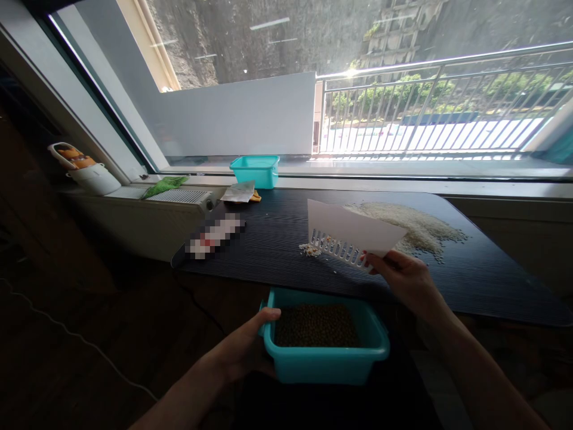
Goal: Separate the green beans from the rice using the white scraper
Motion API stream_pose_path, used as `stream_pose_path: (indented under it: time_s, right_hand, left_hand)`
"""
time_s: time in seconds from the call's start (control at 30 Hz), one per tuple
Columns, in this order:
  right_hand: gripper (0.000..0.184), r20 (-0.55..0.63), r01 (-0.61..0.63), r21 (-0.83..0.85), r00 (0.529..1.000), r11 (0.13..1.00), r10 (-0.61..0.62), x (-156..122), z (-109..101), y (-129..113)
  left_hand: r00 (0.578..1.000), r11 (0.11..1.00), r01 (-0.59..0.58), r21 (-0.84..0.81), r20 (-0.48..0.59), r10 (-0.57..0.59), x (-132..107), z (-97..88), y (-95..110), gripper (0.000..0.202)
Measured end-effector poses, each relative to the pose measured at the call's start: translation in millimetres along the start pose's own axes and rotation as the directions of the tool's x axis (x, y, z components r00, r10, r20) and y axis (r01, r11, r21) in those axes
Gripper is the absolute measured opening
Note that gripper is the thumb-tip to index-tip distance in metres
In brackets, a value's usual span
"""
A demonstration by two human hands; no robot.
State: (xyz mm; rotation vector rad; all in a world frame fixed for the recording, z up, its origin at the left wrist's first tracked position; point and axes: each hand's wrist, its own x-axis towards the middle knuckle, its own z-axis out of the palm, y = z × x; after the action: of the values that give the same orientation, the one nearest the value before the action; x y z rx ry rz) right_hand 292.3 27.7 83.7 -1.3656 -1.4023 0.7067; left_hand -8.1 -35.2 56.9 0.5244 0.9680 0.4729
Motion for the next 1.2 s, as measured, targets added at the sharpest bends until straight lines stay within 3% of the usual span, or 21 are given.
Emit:
stream_pose_path:
  time_s: [0.33, 0.63, 0.77, 0.93, 1.2]
  right_hand:
    - [0.031, 0.017, -0.015, -0.010, 1.000, 1.000, 0.015, -6, -7, 4]
    - [0.029, 0.022, 0.000, -0.029, 1.000, 1.000, 0.001, 9, 5, -7]
    - [0.032, 0.059, -0.005, -0.029, 0.998, 1.000, 0.007, 4, -2, -6]
    - [0.037, 0.014, -0.001, -0.036, 1.000, 0.999, 0.001, -2, -13, -1]
    - [0.036, 0.024, -0.060, 0.005, 0.998, 0.998, 0.060, -11, -14, -10]
  left_hand:
    - [1.000, 1.000, -0.004, -0.009, 0.010, 0.004, -1, 0.1, 1, 0.065]
    - [1.000, 1.000, -0.008, -0.001, -0.001, 0.008, -3, 1.4, 2, 0.062]
    - [1.000, 1.000, 0.000, 0.000, 0.003, 0.000, -3, 1.4, 2, 0.063]
    - [1.000, 1.000, -0.005, -0.002, 0.009, 0.005, -3, 0.9, 3, 0.063]
    - [1.000, 1.000, -0.015, -0.015, 0.008, 0.015, -1, -0.8, 3, 0.063]
